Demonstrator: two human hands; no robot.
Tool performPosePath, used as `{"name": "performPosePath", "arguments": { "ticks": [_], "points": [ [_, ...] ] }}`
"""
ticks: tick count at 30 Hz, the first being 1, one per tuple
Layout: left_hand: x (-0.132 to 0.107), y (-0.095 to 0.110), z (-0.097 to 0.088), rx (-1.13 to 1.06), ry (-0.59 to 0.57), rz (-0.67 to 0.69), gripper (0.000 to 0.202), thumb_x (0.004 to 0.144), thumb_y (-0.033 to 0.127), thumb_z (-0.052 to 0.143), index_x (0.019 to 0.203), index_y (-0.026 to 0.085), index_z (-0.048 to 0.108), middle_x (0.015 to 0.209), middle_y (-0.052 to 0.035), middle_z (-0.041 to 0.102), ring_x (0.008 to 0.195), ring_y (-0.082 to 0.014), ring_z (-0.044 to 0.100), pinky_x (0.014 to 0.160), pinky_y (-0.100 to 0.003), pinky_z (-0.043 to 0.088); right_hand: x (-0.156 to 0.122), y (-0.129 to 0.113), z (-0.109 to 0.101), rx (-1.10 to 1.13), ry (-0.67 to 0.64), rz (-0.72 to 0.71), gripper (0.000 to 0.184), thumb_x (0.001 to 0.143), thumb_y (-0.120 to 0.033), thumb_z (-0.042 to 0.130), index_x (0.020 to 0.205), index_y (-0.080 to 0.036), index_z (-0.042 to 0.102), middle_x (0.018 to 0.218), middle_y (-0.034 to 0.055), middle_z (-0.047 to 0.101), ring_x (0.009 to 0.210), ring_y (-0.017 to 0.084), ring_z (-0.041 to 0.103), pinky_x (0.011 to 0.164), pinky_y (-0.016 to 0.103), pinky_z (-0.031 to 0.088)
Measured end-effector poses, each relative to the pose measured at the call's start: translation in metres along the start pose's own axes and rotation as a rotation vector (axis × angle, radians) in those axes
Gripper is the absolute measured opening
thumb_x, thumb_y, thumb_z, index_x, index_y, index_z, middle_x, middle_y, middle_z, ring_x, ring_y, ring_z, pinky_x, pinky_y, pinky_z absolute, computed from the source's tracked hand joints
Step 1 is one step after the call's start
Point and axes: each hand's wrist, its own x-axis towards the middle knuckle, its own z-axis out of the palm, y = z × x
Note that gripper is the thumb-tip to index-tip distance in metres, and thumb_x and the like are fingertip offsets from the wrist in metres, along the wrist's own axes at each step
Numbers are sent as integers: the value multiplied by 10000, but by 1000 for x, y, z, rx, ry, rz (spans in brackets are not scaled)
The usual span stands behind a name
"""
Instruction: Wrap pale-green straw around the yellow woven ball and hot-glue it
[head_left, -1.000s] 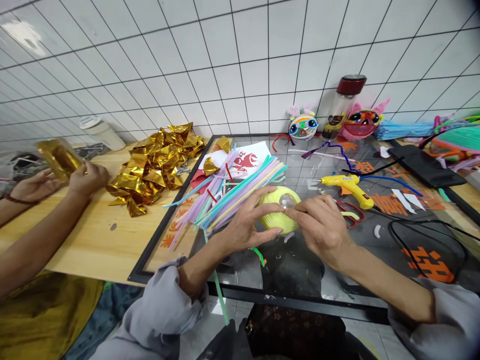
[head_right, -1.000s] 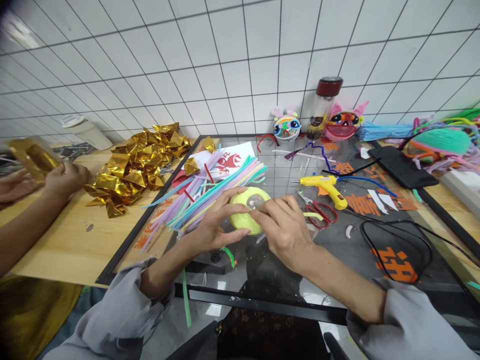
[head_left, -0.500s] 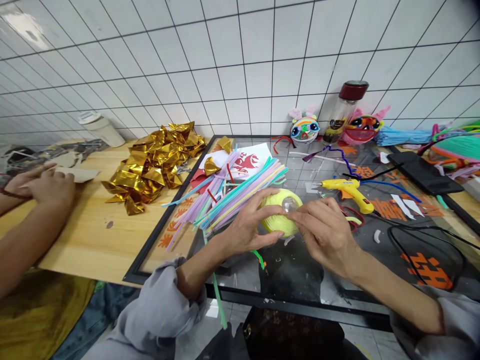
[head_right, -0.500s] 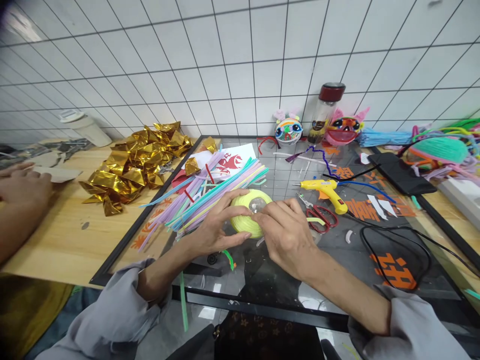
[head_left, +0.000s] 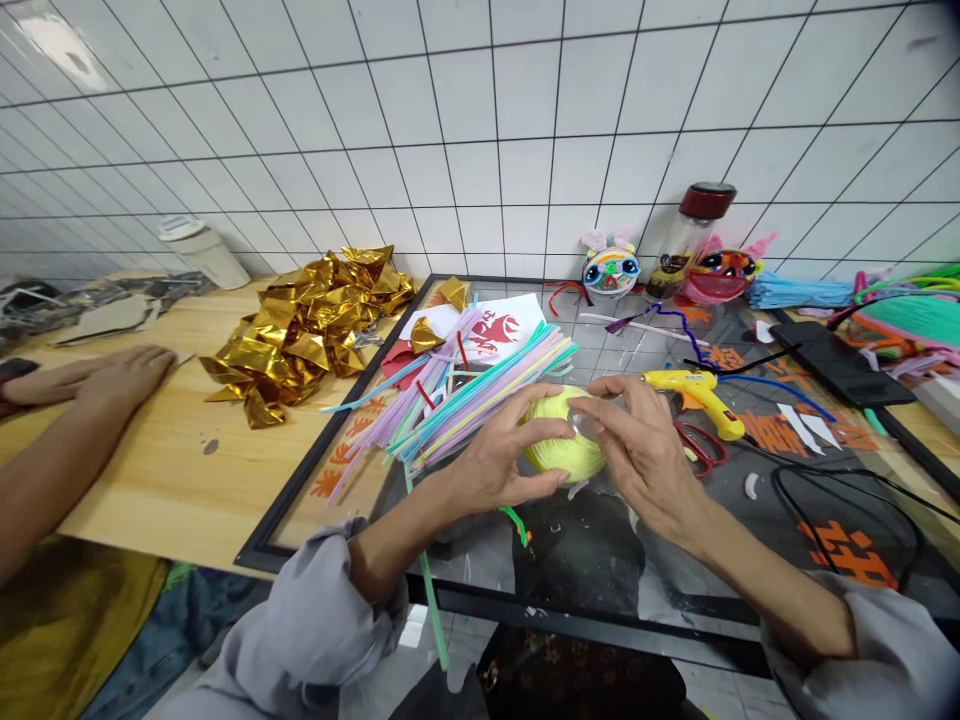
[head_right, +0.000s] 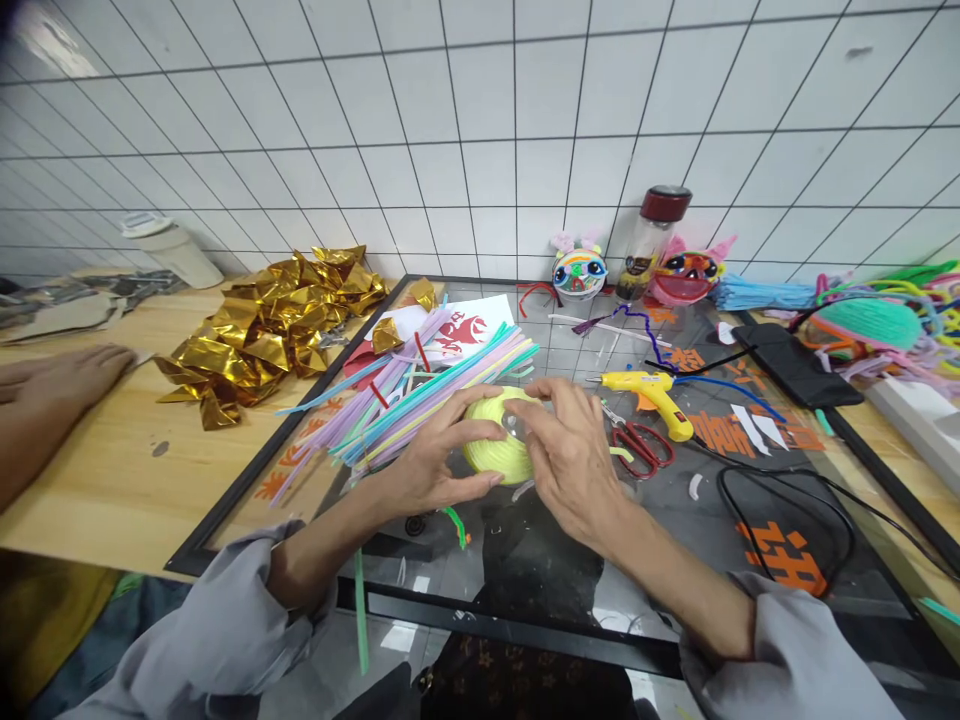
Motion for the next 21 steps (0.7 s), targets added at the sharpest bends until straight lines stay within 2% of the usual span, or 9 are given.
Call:
{"name": "performPosePath", "arguments": {
  "ticks": [4, 6, 9, 12, 16, 21],
  "points": [
    [0, -1, 0, -4, -6, 2, 395, 861, 226, 727, 1221, 223, 566, 1440, -163, 492, 1396, -297, 495, 1133, -521, 465, -1, -2, -1, 27, -57, -44, 365, 997, -102, 394, 1222, -214, 659, 1207, 123, 596, 1120, 262, 573, 870, 445, 436],
    [0, -1, 0, -4, 2, 7, 395, 860, 226, 730, 1220, 215, 568, 1442, -168, 491, 1395, -294, 496, 1139, -513, 462, -2, 3, -1, 13, -52, -15, 345, 1023, -159, 393, 1232, -234, 657, 1221, 119, 612, 1130, 267, 578, 882, 452, 430],
    [0, -1, 1, -1, 8, 9, 396, 856, 237, 741, 1214, 207, 573, 1439, -174, 487, 1395, -294, 496, 1140, -502, 465, -5, 13, -1, -4, 27, 107, 337, 1061, -297, 385, 1292, -234, 622, 1239, 124, 656, 1153, 283, 589, 916, 472, 418],
    [-1, -1, 1, 7, -3, -12, 402, 857, 253, 744, 1219, 217, 573, 1439, -172, 485, 1403, -303, 490, 1137, -515, 468, -10, 18, -2, 24, 109, 163, 450, 1081, -406, 320, 1475, -242, 463, 1276, 122, 692, 1205, 290, 594, 977, 495, 388],
    [-1, -1, 1, -7, -2, -30, 412, 858, 256, 740, 1233, 236, 570, 1453, -160, 481, 1401, -306, 494, 1132, -531, 469, -16, 11, 1, 40, 102, 44, 593, 1078, -512, 242, 1612, -256, 223, 1282, 111, 713, 1296, 308, 560, 1016, 516, 338],
    [1, -2, 2, -9, 15, 4, 411, 856, 242, 735, 1229, 224, 562, 1442, -167, 490, 1391, -304, 502, 1126, -531, 473, -17, 4, 8, -31, 57, -53, 637, 1072, -525, 220, 1636, -242, 135, 1336, 132, 684, 1309, 315, 535, 1028, 525, 321]
  ]
}}
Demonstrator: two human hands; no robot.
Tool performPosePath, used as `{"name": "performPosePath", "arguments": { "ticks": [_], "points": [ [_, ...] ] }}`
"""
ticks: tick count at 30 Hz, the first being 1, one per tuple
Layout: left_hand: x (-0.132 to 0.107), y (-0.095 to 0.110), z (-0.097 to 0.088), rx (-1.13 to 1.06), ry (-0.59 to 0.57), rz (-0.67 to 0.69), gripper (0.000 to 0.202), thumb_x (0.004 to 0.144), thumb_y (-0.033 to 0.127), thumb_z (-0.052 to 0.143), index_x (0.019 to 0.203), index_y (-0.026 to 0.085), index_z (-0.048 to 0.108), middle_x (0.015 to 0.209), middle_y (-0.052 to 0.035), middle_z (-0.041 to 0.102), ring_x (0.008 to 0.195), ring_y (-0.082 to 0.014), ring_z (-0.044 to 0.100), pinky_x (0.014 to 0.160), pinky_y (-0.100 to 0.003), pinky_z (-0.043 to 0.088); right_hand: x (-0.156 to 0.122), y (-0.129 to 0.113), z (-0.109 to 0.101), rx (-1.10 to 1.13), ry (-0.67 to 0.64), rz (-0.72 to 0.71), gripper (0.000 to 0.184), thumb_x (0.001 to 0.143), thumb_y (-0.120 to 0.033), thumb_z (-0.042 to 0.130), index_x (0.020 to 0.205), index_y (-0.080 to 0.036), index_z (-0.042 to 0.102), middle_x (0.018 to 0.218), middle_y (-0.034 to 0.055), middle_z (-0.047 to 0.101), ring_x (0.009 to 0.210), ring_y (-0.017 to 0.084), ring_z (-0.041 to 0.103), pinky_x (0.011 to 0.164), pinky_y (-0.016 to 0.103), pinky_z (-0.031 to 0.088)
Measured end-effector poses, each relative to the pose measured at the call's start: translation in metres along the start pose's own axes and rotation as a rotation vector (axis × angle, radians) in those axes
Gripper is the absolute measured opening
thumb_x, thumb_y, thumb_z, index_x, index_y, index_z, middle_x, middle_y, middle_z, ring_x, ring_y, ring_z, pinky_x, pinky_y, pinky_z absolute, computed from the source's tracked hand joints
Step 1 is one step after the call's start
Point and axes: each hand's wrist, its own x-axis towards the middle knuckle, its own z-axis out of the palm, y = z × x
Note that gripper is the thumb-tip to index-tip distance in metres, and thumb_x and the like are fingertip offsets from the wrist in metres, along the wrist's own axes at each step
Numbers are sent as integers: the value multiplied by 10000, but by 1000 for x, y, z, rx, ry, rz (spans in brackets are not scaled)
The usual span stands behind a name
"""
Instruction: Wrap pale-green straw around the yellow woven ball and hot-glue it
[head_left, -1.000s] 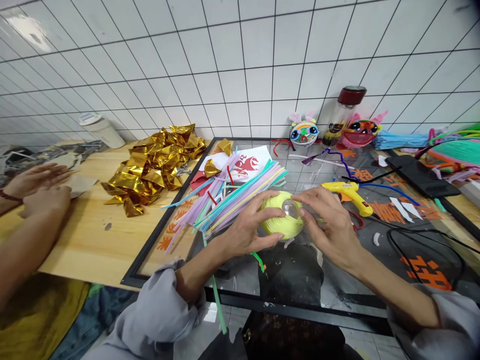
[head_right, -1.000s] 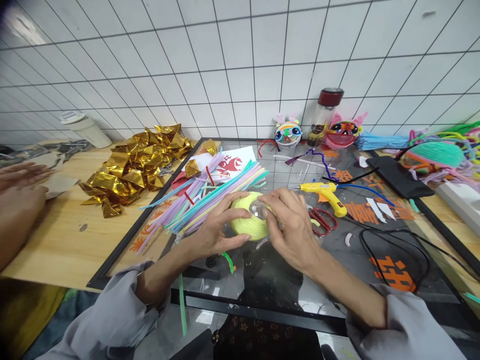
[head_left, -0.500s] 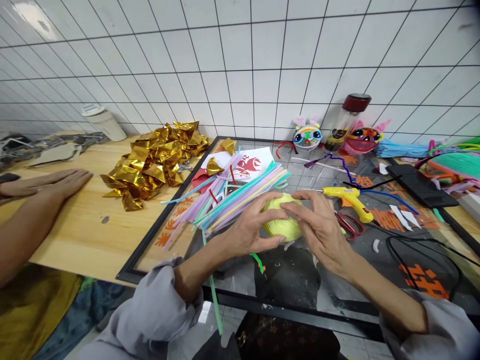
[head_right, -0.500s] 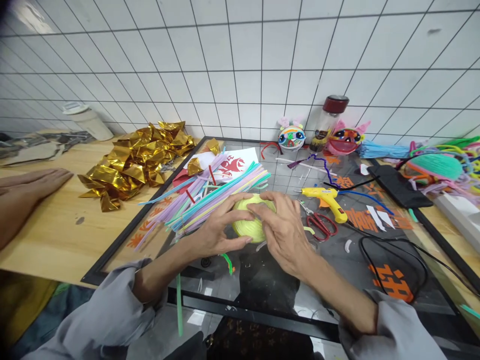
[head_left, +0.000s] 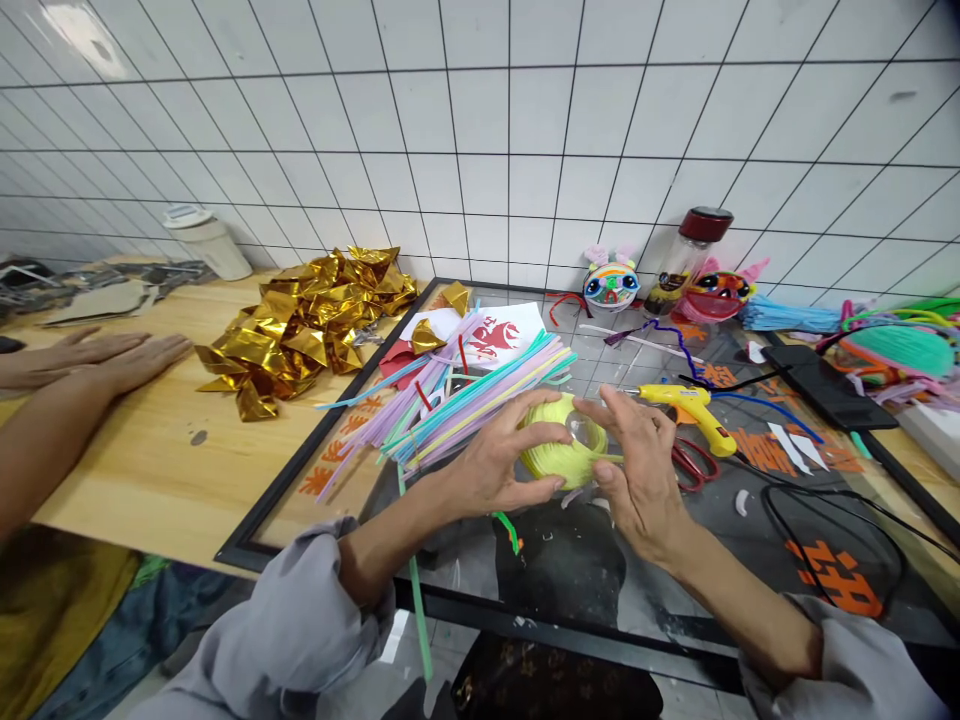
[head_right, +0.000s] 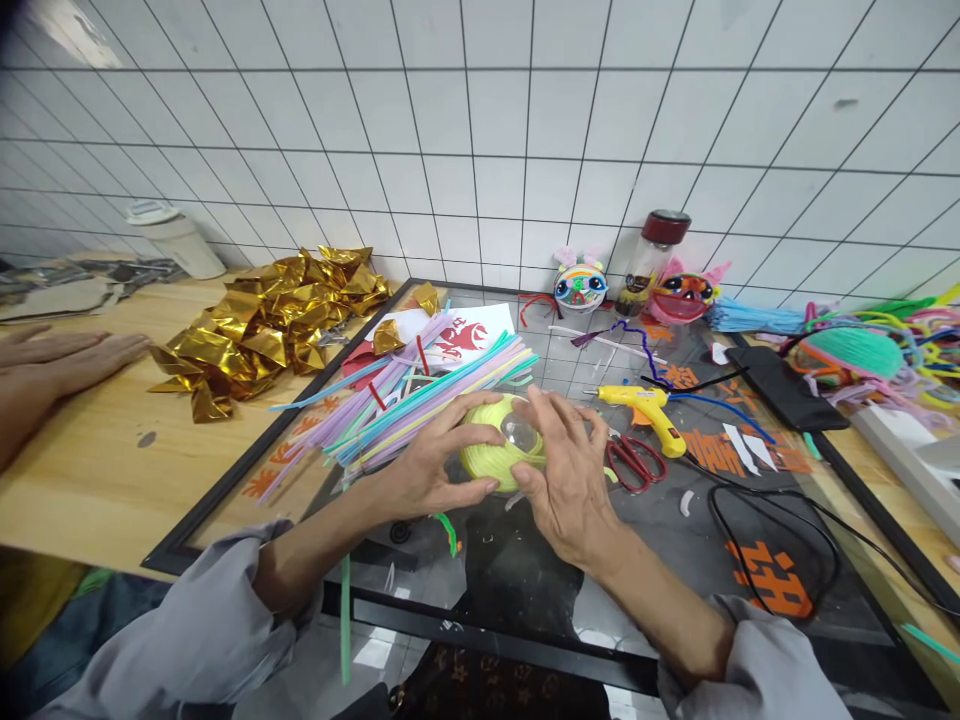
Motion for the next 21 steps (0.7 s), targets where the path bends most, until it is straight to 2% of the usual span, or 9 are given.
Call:
{"name": "performPosePath", "arguments": {
  "ticks": [9, 12, 17, 21],
  "points": [
    [-1, -2, 2, 12, -14, 15, 431, 843, 253, 748, 1220, 216, 542, 1450, -188, 499, 1407, -325, 503, 1137, -549, 470, 4, -8, 1, 89, -43, -59, 672, 1056, -573, 183, 1637, -238, 132, 1288, 124, 684, 1297, 323, 547, 1034, 539, 348],
    [-1, -2, 2, 43, -6, 26, 409, 853, 243, 731, 1220, 211, 555, 1451, -187, 490, 1399, -315, 508, 1124, -533, 486, 3, 1, 3, 29, -43, -4, 640, 1066, -540, 200, 1632, -244, 160, 1363, 134, 653, 1333, 321, 518, 1050, 538, 334],
    [-1, 0, 3, 57, 22, 51, 406, 846, 243, 739, 1209, 210, 561, 1422, -176, 490, 1390, -311, 503, 1115, -527, 495, 1, 14, 6, -30, -64, 137, 590, 1074, -515, 218, 1596, -246, 280, 1359, 130, 662, 1314, 313, 519, 1037, 522, 342],
    [0, 0, 3, 36, 1, 36, 416, 827, 215, 742, 1201, 223, 562, 1454, -168, 469, 1394, -318, 499, 1119, -541, 490, 1, 4, 3, 24, -74, 61, 611, 1070, -533, 212, 1612, -251, 235, 1396, 128, 634, 1345, 310, 505, 1051, 515, 332]
  ]
}}
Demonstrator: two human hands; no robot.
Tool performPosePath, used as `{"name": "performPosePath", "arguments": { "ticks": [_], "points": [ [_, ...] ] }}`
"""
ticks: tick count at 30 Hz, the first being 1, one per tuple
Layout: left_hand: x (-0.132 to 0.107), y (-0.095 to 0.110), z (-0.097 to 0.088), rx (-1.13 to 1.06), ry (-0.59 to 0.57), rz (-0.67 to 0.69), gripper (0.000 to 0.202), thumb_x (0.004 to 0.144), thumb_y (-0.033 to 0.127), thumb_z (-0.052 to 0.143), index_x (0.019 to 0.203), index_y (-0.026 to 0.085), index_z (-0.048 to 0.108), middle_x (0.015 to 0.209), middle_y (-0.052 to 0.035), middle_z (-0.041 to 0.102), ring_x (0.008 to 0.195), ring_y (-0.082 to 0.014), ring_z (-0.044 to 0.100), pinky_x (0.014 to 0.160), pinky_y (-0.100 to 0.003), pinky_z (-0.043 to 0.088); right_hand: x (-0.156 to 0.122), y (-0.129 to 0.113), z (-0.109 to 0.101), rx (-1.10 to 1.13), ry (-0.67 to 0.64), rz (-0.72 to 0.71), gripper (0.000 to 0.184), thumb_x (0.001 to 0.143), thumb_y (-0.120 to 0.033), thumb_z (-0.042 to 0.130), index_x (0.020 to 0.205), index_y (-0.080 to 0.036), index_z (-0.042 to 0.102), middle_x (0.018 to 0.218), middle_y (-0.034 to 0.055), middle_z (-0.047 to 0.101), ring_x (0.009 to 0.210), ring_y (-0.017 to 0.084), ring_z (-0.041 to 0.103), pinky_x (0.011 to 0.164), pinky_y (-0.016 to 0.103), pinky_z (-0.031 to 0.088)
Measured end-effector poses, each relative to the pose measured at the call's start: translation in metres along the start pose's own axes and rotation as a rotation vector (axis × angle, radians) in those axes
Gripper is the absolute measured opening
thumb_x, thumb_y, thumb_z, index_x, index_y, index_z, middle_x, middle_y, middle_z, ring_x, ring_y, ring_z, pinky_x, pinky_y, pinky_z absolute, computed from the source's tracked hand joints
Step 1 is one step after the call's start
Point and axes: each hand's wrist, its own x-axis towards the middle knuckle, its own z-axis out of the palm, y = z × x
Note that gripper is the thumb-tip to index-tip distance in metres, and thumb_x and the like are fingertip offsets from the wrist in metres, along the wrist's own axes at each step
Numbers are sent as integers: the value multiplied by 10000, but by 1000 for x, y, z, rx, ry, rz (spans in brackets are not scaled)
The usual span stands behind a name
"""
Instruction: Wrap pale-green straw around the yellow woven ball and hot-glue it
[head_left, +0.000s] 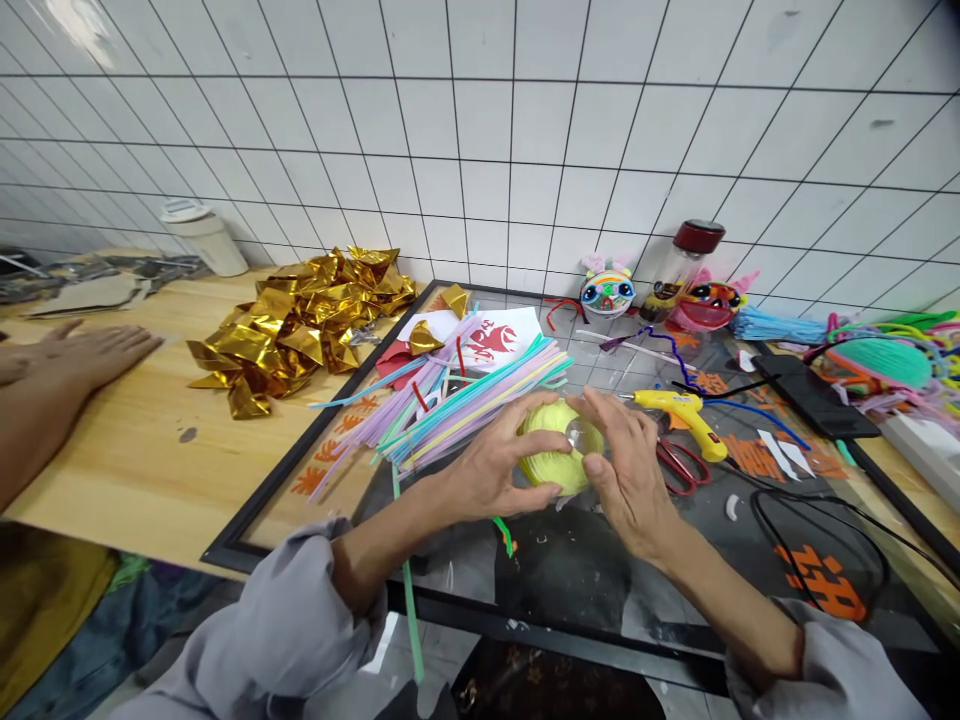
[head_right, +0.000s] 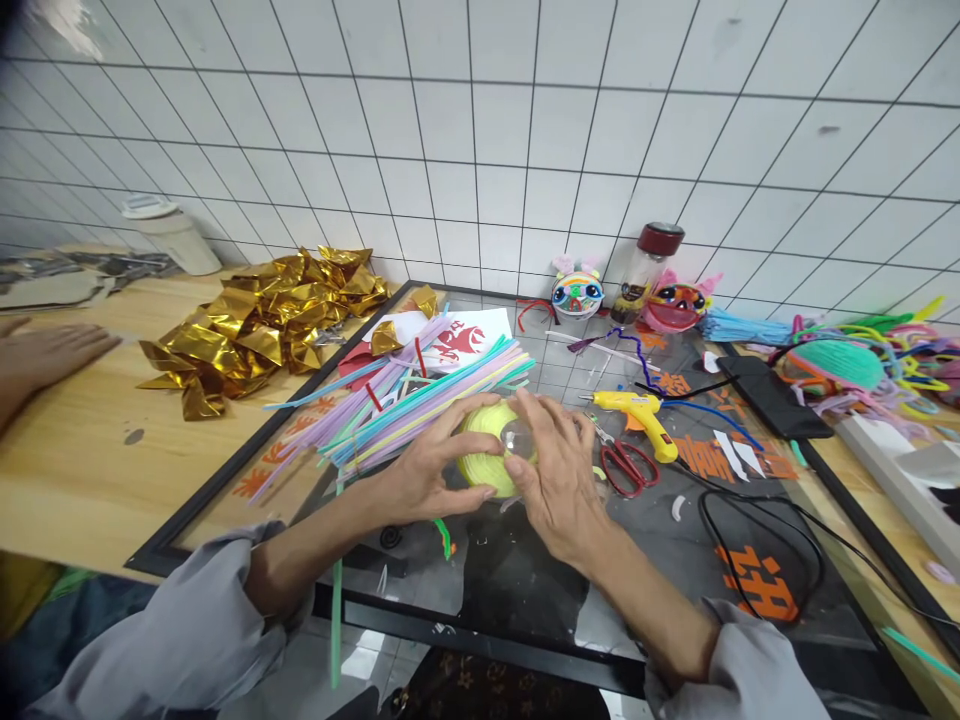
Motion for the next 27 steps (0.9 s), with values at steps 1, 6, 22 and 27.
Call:
{"name": "performPosePath", "arguments": {
  "ticks": [1, 6, 22, 27],
  "points": [
    [0, 0, 0, -7, -4, -2, 418, 826, 208, 740, 1203, 221, 560, 1459, -170, 469, 1400, -321, 495, 1125, -548, 484, 0, -4, -1, 18, -2, -33, 617, 1069, -538, 212, 1616, -251, 222, 1394, 127, 632, 1346, 309, 506, 1054, 513, 329],
    [1, -1, -2, -39, -23, -7, 455, 805, 204, 764, 1206, 221, 549, 1440, -172, 498, 1416, -327, 487, 1144, -565, 464, 0, -14, -4, 76, -8, -133, 621, 1062, -555, 206, 1603, -252, 253, 1366, 123, 639, 1324, 292, 521, 1066, 507, 330],
    [-4, -13, 7, 113, 24, 73, 586, 820, 383, 791, 1270, 241, 444, 1437, -206, 463, 1383, -332, 488, 1085, -561, 486, -3, -6, 1, 5, -11, -73, 625, 1069, -526, 232, 1617, -225, 214, 1448, 148, 591, 1376, 310, 480, 1082, 523, 319],
    [-5, -14, 7, 116, 24, 114, 552, 832, 379, 779, 1265, 238, 467, 1438, -209, 481, 1385, -336, 493, 1077, -569, 487, -2, -13, -3, 71, -28, -89, 625, 1063, -548, 240, 1606, -239, 241, 1431, 147, 597, 1359, 302, 501, 1078, 517, 339]
  ]
}}
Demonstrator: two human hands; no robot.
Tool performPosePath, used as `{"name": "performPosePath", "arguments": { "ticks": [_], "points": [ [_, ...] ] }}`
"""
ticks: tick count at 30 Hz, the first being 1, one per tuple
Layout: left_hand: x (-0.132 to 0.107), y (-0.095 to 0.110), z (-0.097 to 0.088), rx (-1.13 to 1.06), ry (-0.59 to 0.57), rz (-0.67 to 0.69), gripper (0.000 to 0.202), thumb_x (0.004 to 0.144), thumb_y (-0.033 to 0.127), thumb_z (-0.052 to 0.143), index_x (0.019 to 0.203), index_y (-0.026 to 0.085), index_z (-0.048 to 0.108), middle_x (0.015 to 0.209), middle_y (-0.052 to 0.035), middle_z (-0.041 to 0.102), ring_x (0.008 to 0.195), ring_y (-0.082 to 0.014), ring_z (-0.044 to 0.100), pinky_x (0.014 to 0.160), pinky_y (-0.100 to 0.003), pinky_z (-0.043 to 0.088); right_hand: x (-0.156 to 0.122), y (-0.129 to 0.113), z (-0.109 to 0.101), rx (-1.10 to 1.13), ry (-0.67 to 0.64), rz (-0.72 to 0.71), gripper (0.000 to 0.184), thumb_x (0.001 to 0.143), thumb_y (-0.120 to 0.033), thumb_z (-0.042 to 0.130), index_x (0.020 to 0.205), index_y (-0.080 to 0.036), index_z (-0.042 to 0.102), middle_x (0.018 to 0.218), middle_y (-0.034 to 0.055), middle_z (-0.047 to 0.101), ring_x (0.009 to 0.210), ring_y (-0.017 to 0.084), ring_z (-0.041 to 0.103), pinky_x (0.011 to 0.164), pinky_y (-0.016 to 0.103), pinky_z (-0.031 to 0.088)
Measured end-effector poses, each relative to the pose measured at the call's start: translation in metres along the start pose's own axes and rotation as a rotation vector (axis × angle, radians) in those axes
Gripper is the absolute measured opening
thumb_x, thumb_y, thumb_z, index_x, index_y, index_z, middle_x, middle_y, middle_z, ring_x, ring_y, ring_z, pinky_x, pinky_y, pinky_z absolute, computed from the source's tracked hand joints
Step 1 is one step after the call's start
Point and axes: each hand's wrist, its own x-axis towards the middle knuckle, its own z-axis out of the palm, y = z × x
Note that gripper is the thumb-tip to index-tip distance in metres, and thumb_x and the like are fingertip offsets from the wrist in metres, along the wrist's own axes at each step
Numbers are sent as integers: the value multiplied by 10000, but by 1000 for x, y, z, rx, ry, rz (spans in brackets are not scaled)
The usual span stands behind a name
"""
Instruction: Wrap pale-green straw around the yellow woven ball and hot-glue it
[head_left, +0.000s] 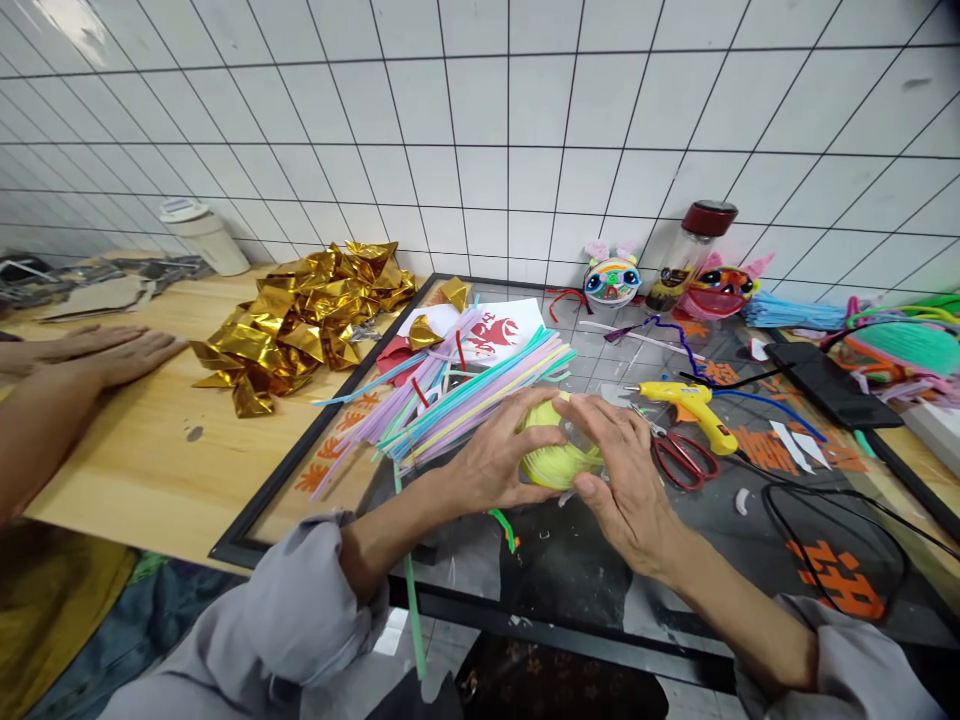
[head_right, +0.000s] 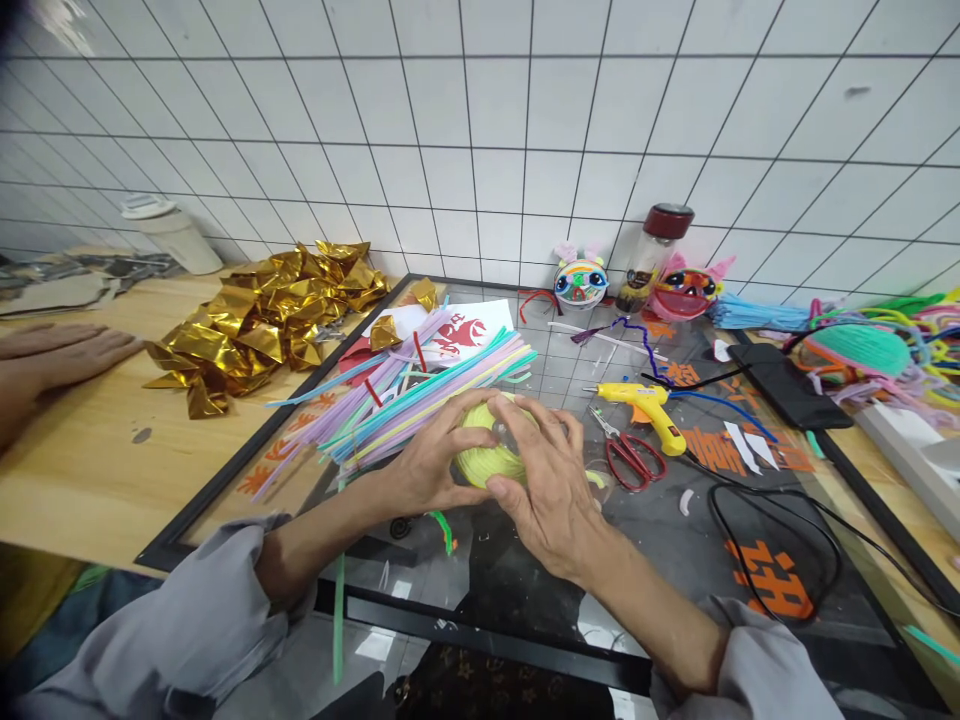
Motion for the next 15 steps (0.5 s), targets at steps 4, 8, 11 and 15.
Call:
{"name": "performPosePath", "arguments": {
  "ticks": [4, 8, 11, 15],
  "points": [
    [0, 2, 0, -3, 5, 23, 549, 844, 374, 766, 1279, 236, 461, 1449, -214, 484, 1396, -332, 491, 1078, -586, 487, 0, -5, -4, 88, -7, -17, 602, 1063, -551, 237, 1590, -260, 265, 1370, 110, 644, 1353, 281, 508, 1092, 495, 327],
    [0, 7, 0, -2, -19, -2, 569, 825, 370, 782, 1278, 221, 472, 1446, -224, 481, 1373, -329, 515, 1061, -555, 517, -1, 1, -4, 72, 23, 23, 585, 1068, -541, 232, 1578, -259, 289, 1392, 104, 643, 1356, 282, 502, 1092, 496, 309],
    [-1, 9, 1, -2, -22, -33, 599, 798, 373, 808, 1279, 232, 480, 1456, -214, 473, 1364, -328, 526, 1070, -545, 518, -3, 10, -1, -18, 80, 172, 567, 1074, -518, 243, 1560, -242, 339, 1352, 122, 672, 1317, 301, 538, 1048, 506, 339],
    [-3, 9, 2, -4, -23, -53, 637, 778, 374, 830, 1295, 231, 487, 1477, -224, 448, 1384, -348, 504, 1075, -552, 511, -3, 13, 2, -55, 82, 205, 560, 1077, -498, 247, 1560, -235, 353, 1330, 121, 691, 1275, 298, 576, 1009, 493, 380]
  ]
}}
